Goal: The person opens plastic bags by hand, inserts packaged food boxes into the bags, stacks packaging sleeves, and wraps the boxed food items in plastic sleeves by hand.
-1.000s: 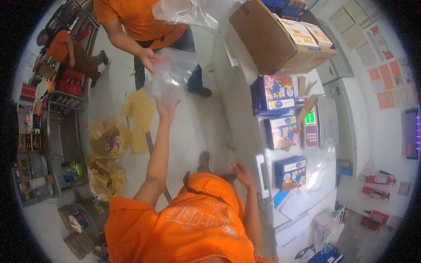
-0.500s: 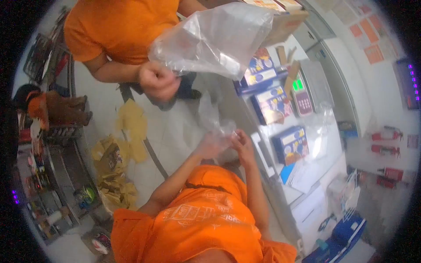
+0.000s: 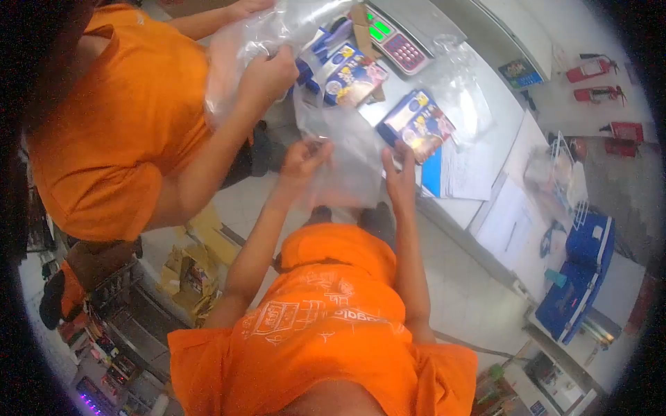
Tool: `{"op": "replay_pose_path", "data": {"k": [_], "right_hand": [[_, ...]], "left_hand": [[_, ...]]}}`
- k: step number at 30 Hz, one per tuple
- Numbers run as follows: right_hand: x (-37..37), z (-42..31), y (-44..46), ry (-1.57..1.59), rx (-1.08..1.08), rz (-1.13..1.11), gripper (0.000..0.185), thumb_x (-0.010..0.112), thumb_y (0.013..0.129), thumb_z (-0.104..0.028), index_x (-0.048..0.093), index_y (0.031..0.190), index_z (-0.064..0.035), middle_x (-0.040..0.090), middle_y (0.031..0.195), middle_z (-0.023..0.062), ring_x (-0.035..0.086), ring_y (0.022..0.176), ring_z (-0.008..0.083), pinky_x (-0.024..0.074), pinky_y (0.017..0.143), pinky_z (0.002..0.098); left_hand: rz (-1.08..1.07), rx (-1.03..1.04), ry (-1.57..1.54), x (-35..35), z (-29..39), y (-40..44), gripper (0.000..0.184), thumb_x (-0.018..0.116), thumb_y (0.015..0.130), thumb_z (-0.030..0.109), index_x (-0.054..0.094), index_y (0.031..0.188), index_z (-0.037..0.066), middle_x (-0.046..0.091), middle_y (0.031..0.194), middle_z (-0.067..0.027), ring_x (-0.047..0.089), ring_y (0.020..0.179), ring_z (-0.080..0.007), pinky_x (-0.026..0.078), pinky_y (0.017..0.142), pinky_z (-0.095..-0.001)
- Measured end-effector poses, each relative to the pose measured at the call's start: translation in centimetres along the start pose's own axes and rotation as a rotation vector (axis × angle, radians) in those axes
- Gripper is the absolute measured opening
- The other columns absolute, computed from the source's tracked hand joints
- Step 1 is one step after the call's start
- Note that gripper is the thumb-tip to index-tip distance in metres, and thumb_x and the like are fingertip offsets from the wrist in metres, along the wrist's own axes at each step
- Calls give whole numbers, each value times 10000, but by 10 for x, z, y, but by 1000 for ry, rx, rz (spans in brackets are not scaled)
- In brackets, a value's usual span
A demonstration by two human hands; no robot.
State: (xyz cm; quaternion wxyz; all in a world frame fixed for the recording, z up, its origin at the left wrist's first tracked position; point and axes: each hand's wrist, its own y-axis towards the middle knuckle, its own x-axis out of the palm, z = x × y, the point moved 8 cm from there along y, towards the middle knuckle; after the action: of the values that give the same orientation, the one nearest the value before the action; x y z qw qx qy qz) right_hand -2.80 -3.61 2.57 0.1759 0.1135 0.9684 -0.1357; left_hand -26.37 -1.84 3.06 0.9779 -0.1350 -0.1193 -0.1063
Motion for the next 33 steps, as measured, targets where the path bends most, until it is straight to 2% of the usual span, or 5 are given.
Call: {"op": "replay_pose_path", "data": {"k": [3, 9, 20, 28, 33], "right_hand": [[8, -22, -20, 364, -98, -201, 505, 648, 976, -342, 534, 1350, -22, 598, 1280, 114, 535, 1210, 209, 408, 1030, 355], [-26, -6, 0, 359, -73, -604, 233, 689, 942, -173, 678, 1087, 9, 707, 1018, 57, 651, 940, 140, 514, 861, 282], [-302, 148, 43, 271, 118, 143, 313, 700, 943, -258, 686, 1075, 25, 697, 895, 89, 637, 813, 148, 510, 758, 279], [-404, 231, 70, 98, 243, 189, 372, 723, 918, -349, 676, 1130, -48, 675, 1062, 69, 622, 929, 169, 486, 791, 313], [-381, 174, 76, -629, -305, 383, 458, 714, 912, -285, 583, 1265, -23, 600, 1278, 174, 585, 1128, 339, 464, 965, 437]], "left_hand": [[5, 154, 103, 49, -4, 8, 178, 725, 933, 206, 697, 971, 34, 682, 835, -13, 621, 765, -78, 489, 714, -226], [55, 150, 223, 101, -24, -3, 282, 733, 906, 174, 678, 1126, 7, 699, 1017, -51, 634, 974, -133, 481, 887, -276], [293, -208, 126, 154, -73, -22, 237, 680, 966, 210, 680, 1080, 3, 710, 974, -48, 666, 815, -105, 564, 674, -252], [185, -299, -76, 207, -117, -33, 236, 710, 945, 205, 706, 1023, -18, 707, 843, -59, 671, 720, -116, 558, 687, -260], [206, -304, 82, 235, -133, -34, 264, 728, 935, 220, 715, 1042, -21, 698, 788, -48, 638, 686, -89, 498, 607, -231]]}}
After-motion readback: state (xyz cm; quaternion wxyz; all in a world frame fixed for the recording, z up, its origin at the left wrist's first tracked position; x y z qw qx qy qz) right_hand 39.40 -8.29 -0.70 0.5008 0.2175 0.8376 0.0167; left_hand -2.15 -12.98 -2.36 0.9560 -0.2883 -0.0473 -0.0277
